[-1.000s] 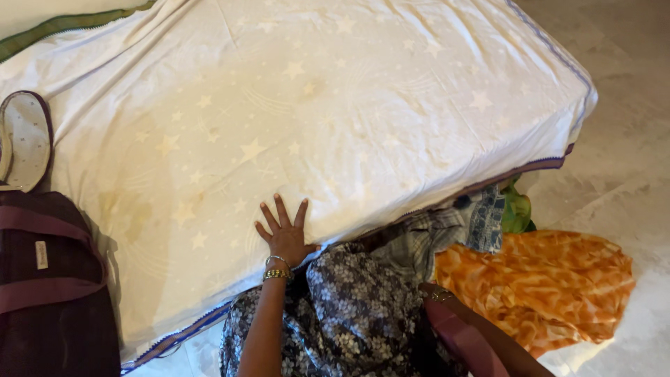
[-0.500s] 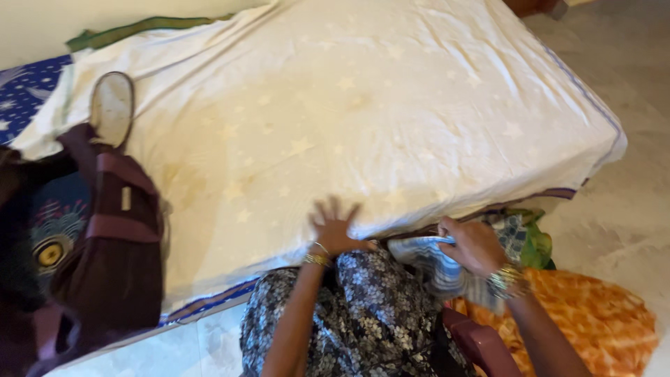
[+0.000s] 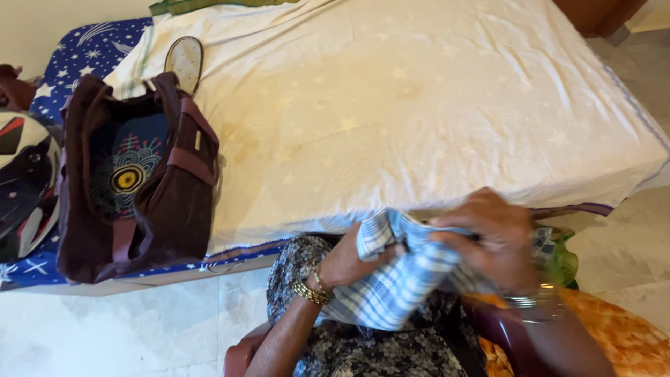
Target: The person folds a blue and white checkered cloth on a bed and places it inside a bag.
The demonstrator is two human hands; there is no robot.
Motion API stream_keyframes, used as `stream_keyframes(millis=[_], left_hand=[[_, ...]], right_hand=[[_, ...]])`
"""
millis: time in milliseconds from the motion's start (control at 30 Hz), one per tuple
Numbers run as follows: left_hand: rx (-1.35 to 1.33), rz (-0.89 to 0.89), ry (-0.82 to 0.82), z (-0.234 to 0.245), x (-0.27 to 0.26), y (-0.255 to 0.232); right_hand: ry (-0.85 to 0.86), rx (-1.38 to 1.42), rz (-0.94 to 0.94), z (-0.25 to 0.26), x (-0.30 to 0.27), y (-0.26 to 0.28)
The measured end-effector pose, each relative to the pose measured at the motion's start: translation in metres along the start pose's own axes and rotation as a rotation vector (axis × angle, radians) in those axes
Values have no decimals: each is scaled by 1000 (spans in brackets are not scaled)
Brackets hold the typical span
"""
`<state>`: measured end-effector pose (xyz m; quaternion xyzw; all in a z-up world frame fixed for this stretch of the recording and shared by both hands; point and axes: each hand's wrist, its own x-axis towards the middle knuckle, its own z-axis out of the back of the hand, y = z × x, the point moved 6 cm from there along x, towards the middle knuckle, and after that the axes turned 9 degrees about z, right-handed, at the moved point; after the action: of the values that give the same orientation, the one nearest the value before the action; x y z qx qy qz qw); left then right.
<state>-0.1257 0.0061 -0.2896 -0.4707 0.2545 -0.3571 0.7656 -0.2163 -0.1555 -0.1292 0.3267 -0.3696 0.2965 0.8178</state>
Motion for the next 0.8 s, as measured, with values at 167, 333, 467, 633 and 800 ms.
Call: stream_keyframes(millis=[167,333,467,633,800], left_hand=[[-270,-126,-654,102,-97,-34],[-45,-163,-1102,197,-209,-91],[96,21,-1339,237,-252,-108],[203,550,-1425,286,-236,-63],[-178,-92,-1244,374,-166,-48]], right_hand=[[216,59,-6,-99,-33,-28],[955,285,-448,-162,-130,-103],[1410,86,-450,-149,-190,-149],[1029,202,-526,-119,-159,-216],[112,-314,-334,14,5,-292]])
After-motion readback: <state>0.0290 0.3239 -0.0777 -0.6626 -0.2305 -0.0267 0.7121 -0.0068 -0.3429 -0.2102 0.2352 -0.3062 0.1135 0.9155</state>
